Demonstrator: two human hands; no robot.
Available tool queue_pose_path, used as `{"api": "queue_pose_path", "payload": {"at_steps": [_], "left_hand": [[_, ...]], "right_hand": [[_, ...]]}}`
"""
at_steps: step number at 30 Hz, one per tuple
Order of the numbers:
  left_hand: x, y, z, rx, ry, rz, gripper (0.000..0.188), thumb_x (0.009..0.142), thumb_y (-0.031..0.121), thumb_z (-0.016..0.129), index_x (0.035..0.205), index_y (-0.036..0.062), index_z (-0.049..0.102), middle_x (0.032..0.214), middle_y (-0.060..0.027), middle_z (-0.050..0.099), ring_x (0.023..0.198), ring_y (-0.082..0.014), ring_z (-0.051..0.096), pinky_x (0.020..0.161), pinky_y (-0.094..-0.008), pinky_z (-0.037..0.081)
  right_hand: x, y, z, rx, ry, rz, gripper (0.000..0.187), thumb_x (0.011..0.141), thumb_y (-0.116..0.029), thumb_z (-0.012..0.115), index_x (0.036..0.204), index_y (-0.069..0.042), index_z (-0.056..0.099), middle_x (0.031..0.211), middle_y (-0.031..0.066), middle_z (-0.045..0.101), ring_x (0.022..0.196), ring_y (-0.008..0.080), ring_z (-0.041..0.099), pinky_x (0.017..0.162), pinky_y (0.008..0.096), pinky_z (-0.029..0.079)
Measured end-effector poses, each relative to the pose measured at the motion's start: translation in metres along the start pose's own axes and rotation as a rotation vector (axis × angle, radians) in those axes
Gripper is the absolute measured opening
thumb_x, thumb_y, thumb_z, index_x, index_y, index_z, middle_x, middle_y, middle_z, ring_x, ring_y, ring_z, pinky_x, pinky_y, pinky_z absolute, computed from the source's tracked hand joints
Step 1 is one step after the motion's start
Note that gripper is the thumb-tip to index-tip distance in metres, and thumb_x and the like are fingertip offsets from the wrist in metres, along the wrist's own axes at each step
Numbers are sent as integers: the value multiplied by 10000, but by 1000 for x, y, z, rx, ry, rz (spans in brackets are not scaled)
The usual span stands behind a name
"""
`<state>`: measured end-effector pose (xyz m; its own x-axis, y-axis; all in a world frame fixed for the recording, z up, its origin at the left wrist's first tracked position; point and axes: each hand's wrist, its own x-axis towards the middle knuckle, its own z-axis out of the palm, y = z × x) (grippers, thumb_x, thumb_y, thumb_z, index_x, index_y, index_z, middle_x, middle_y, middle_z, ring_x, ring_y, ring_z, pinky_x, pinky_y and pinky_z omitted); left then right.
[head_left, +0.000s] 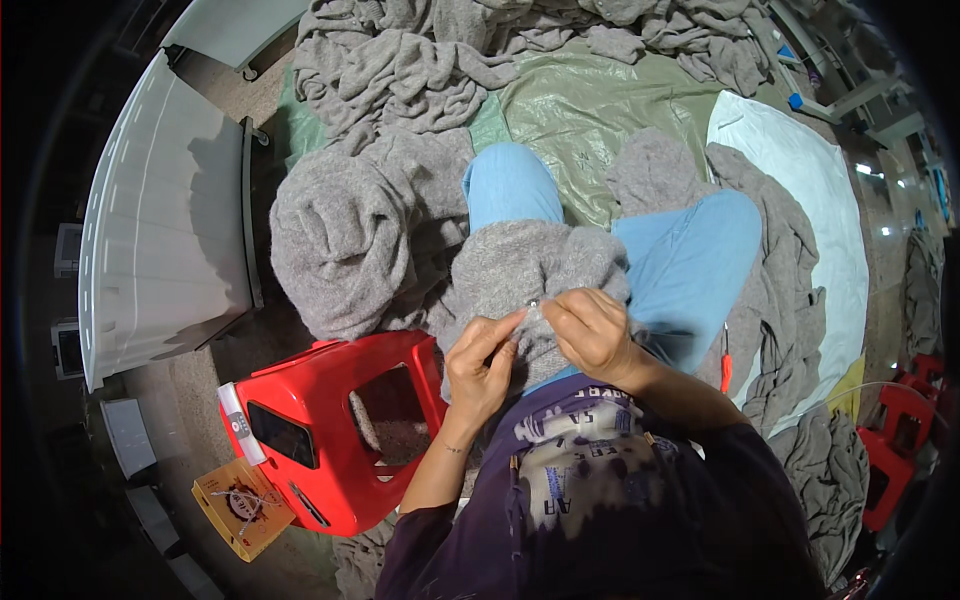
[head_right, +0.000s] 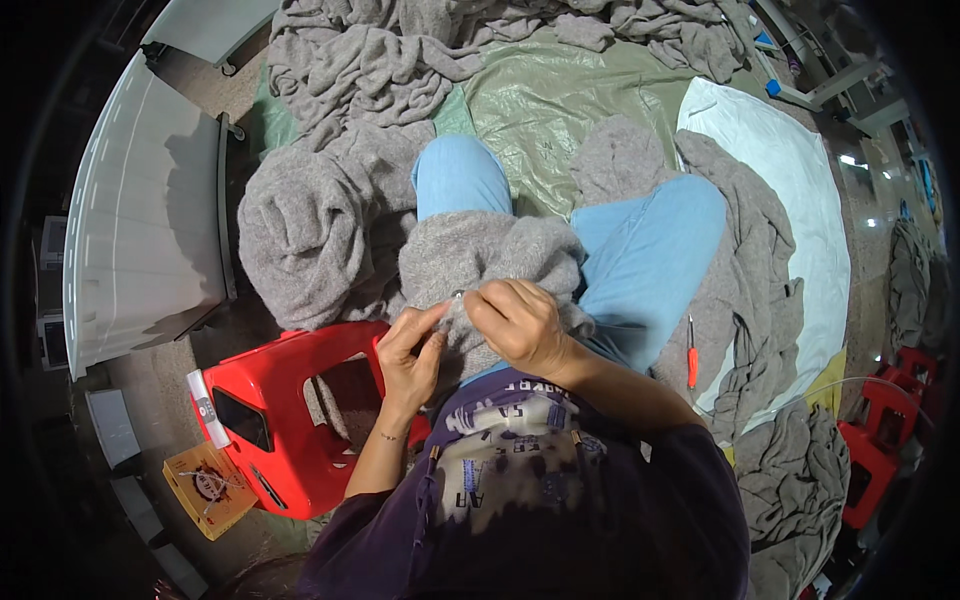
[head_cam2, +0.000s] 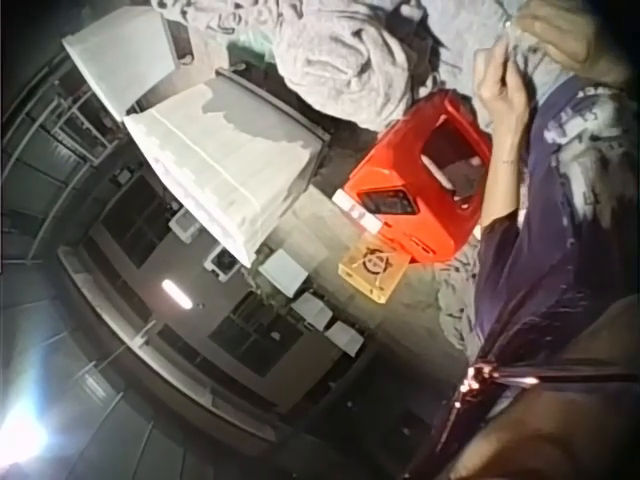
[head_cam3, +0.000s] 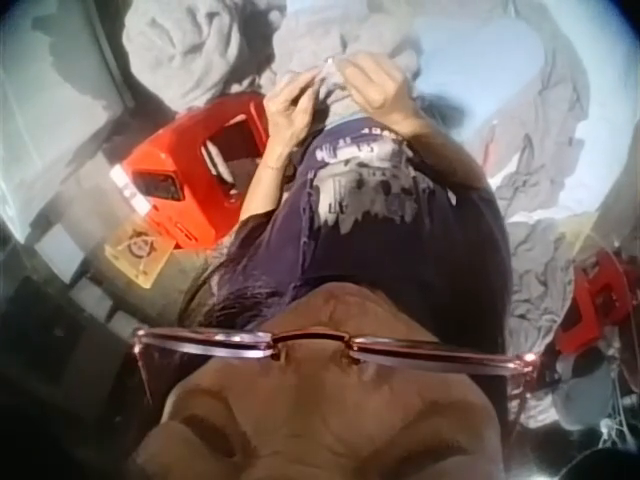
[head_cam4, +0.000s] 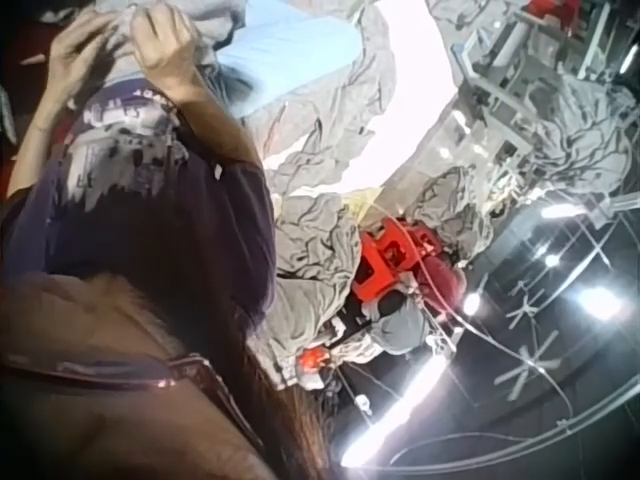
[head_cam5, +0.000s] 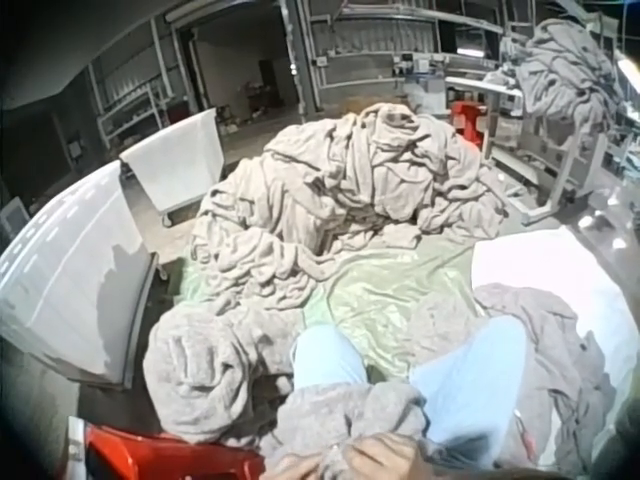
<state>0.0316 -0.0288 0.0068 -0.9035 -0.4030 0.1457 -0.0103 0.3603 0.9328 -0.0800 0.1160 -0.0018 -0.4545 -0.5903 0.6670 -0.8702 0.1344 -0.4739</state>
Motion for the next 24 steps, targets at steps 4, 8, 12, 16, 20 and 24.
{"api": "queue_pose_path", "payload": {"at_steps": [4,8,12,16,20,24], "left_hand": [[8,-14,-16,337,71,228,304,686,-60,649,967,43,698,714,-85,562,653,-218,541,603,-313,447],[22,10,-41,178,-451,-329,774,684,109,805,1369,103,444,774,-87,617,638,-202,582,609,-285,472],[39,36,-44,127,-777,-255,1195,682,305,833,1506,143,-16,686,-156,612,628,-310,624,618,-391,484],[87,80,16,-190,-1117,48,996,714,253,793,1474,50,182,666,-155,591,629,-327,596,635,-386,470],[112,81,44,-200,-1366,286,454,700,113,663,1125,-14,566,793,-198,621,782,-349,610,705,-394,491],[259,123,-19,754,-671,266,424,660,40,558,1078,15,626,861,-194,671,826,-320,667,688,-373,544]], "right_hand": [[9,3,-16,82,-212,231,315,647,78,632,947,-16,626,803,139,596,694,272,612,604,382,490],[-19,26,-70,-218,-572,237,372,632,28,699,989,-59,640,863,187,638,739,303,626,699,405,497],[56,-9,-156,347,-371,324,323,632,-154,800,874,-6,645,855,82,673,624,224,621,563,335,489],[65,-9,-223,531,-17,53,282,638,-109,753,879,-6,646,751,138,647,576,199,579,538,315,459],[112,-15,-186,519,-63,307,299,674,-90,723,946,8,645,845,123,637,729,191,602,620,300,452],[137,28,-185,183,-408,414,374,698,-54,710,1055,21,624,1005,114,629,880,182,604,738,290,469]]}}
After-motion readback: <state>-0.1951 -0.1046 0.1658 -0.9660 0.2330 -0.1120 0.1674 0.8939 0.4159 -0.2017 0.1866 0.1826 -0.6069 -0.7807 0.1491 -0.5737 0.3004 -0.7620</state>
